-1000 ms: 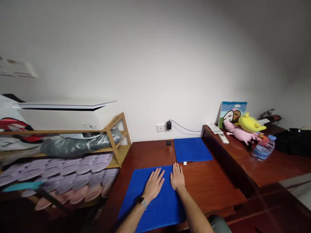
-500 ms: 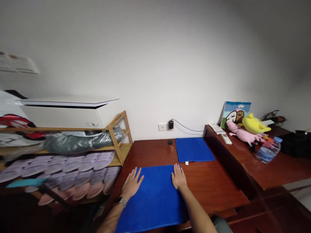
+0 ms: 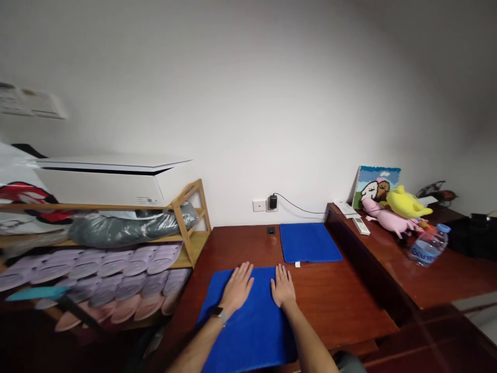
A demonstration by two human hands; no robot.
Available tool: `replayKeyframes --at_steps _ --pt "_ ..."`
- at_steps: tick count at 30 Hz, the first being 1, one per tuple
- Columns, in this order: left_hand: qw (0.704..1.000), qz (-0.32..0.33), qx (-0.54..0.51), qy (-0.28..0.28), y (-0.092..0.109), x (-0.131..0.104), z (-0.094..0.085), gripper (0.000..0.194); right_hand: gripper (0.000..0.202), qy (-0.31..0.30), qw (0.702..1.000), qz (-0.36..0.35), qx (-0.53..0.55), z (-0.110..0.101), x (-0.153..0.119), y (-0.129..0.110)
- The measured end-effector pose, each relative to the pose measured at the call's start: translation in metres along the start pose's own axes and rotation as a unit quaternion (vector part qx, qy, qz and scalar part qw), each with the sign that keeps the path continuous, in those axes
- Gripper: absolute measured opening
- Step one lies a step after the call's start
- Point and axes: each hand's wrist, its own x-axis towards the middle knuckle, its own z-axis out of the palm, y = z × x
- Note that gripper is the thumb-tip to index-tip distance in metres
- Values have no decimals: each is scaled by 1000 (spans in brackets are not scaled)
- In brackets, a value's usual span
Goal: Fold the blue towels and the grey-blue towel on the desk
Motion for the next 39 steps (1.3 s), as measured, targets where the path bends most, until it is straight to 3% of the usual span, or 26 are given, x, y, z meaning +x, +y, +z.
replayKeyframes --at_steps 3,5,6,8,13,15,18,26,28,30,34,36,37,39 --pt "998 26 -30 -44 53 16 19 63 71 5 1000 5 -3 1 1 0" --pt "998 19 -32 -54 65 18 26 61 70 6 1000 9 -2 2 2 0" --pt "998 13 -31 -55 62 16 27 61 70 6 1000 12 -2 1 2 0" --pt "998 -11 -24 -59 40 9 24 62 71 5 1000 16 -3 1 1 -1" --pt "991 -122 20 -54 -57 -20 5 65 71 -7 1000 21 -11 0 2 -2" --pt "989 -137 28 -44 -83 -28 0 66 71 -14 1000 21 -17 -1 4 -1" --pt "990 -135 32 -24 -95 -32 0 69 71 -30 999 15 -25 -4 8 0" --pt "988 -147 47 -26 -91 -29 -4 68 72 -28 999 4 -21 -7 11 2" --pt "988 -144 50 -4 -84 -25 -7 67 72 -19 1000 1 -19 -5 12 2" --pt "993 -112 41 10 -62 -17 -6 66 71 -8 1000 0 -17 -2 13 3" --pt "1000 6 -7 -23 12 4 9 63 71 4 1000 -2 -11 2 14 5" --pt "998 28 -21 -46 41 10 18 61 71 3 1000 -3 -9 2 14 6" --pt "998 27 -23 -53 46 11 22 61 71 1 1000 -3 -9 2 14 6" --pt "998 7 -18 -62 39 7 25 61 71 -5 1000 -2 -9 1 14 7"
